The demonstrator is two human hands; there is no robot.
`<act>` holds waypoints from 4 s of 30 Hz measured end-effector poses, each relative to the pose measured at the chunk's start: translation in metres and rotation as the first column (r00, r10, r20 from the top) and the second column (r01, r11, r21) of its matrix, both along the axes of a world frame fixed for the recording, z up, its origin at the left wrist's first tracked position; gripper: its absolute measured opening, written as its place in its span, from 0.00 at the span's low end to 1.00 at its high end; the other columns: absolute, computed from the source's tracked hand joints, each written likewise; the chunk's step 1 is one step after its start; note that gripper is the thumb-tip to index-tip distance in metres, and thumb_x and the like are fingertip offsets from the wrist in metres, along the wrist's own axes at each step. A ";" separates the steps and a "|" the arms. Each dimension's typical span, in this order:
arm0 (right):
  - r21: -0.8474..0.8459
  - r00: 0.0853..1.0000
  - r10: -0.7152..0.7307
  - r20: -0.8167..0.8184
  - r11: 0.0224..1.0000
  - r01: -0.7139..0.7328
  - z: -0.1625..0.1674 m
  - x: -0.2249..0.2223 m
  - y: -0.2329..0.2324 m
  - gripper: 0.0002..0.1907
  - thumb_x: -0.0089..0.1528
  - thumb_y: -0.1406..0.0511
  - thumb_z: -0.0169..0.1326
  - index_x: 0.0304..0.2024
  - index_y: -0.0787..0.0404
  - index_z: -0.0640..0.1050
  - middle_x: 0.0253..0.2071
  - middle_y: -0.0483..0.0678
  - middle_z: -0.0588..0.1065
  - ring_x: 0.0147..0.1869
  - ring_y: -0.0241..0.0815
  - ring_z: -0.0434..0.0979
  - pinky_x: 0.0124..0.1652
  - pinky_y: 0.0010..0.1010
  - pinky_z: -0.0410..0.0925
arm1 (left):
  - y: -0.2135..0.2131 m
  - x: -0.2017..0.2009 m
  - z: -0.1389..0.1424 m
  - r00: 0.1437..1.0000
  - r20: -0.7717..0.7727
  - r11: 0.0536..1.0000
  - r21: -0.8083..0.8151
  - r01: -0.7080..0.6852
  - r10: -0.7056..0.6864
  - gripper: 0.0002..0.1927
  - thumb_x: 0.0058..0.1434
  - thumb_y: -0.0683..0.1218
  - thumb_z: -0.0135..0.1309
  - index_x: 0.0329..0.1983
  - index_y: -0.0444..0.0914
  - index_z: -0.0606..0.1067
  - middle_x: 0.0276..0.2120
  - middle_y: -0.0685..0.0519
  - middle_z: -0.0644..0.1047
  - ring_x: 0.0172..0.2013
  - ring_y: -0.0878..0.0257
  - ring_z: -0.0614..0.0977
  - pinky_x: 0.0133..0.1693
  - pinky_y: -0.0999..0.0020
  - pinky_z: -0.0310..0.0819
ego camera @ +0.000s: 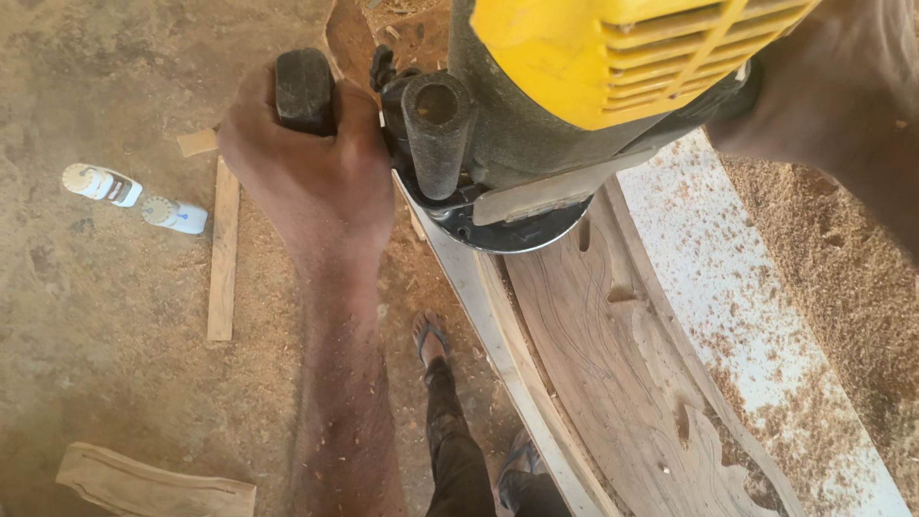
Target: The person uses a yellow electric wood router to carve a decorative pattern into a flat wooden board. The router is guided along the surface to remove material and form a recessed design.
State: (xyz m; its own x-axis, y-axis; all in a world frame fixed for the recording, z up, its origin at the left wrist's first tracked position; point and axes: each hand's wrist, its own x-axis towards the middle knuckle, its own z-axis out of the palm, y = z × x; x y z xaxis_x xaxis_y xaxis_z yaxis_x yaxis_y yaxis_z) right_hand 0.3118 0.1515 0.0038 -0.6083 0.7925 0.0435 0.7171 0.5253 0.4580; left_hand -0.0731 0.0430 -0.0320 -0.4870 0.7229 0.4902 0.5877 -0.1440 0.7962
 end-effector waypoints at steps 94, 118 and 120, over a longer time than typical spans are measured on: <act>-0.210 0.894 -0.406 -0.187 0.906 0.368 0.029 -0.054 -0.010 0.12 0.57 0.62 0.61 0.40 0.58 0.75 0.27 0.44 0.75 0.23 0.37 0.73 0.24 0.32 0.70 | 0.085 -0.015 0.020 0.980 0.012 0.980 0.004 0.198 -0.198 0.21 0.64 0.53 0.62 0.21 0.39 0.69 0.18 0.57 0.68 0.20 0.64 0.66 0.25 0.61 0.56; -0.283 0.768 -0.613 -0.186 0.782 0.556 0.041 -0.064 -0.040 0.17 0.55 0.63 0.61 0.46 0.55 0.76 0.29 0.45 0.76 0.23 0.37 0.72 0.22 0.32 0.69 | 0.132 -0.012 0.034 0.948 0.123 0.930 -0.192 0.314 -0.294 0.16 0.57 0.52 0.57 0.18 0.45 0.68 0.16 0.61 0.68 0.16 0.67 0.64 0.19 0.64 0.57; -0.263 0.773 -0.603 -0.198 0.792 0.551 0.041 -0.063 -0.041 0.13 0.57 0.62 0.59 0.44 0.55 0.77 0.28 0.45 0.75 0.22 0.36 0.72 0.21 0.32 0.69 | 0.135 -0.011 0.038 0.942 0.097 0.930 -0.155 0.334 -0.322 0.18 0.57 0.53 0.58 0.18 0.43 0.66 0.16 0.60 0.66 0.18 0.66 0.62 0.21 0.63 0.54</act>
